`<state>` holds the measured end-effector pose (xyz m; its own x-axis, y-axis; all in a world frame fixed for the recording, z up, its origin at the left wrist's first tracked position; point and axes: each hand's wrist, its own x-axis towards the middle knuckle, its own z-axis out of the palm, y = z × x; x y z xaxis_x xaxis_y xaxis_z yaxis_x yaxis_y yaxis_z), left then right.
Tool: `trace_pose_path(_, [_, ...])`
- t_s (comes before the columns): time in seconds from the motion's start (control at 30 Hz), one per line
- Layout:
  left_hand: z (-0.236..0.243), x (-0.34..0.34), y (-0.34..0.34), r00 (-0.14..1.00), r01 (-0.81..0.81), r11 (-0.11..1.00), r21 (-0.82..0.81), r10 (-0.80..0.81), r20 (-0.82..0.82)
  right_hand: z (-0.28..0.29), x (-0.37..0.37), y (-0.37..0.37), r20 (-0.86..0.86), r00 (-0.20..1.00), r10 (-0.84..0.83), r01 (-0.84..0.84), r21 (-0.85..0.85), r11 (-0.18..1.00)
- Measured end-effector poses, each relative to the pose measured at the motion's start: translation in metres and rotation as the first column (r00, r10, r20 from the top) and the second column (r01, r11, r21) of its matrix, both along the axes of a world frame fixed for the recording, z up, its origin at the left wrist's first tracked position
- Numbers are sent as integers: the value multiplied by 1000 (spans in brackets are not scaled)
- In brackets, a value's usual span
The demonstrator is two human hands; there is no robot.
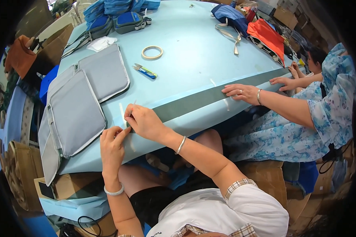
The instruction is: Marking long material strips for bag assembly and inspecting a finished organizer bag.
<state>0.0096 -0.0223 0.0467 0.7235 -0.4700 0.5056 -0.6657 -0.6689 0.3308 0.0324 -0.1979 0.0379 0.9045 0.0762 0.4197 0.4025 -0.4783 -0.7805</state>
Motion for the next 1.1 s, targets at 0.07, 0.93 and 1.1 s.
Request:
trace_pose_path(0.07, [1,0,0,1000,3,1000,2,-3,-1,1,-1,0,27,1000,9,-9,17,1000])
trace_pose_path(0.93, [5,-4,-4,997,-36,999,19,37,-62,7,-108,-159,395,863,-315,443,-294,847])
trace_pose_path(1.1, [36,-7,-29,997,-72,982,175,75,-10,0,-113,-179,320,897,-305,415,-373,830])
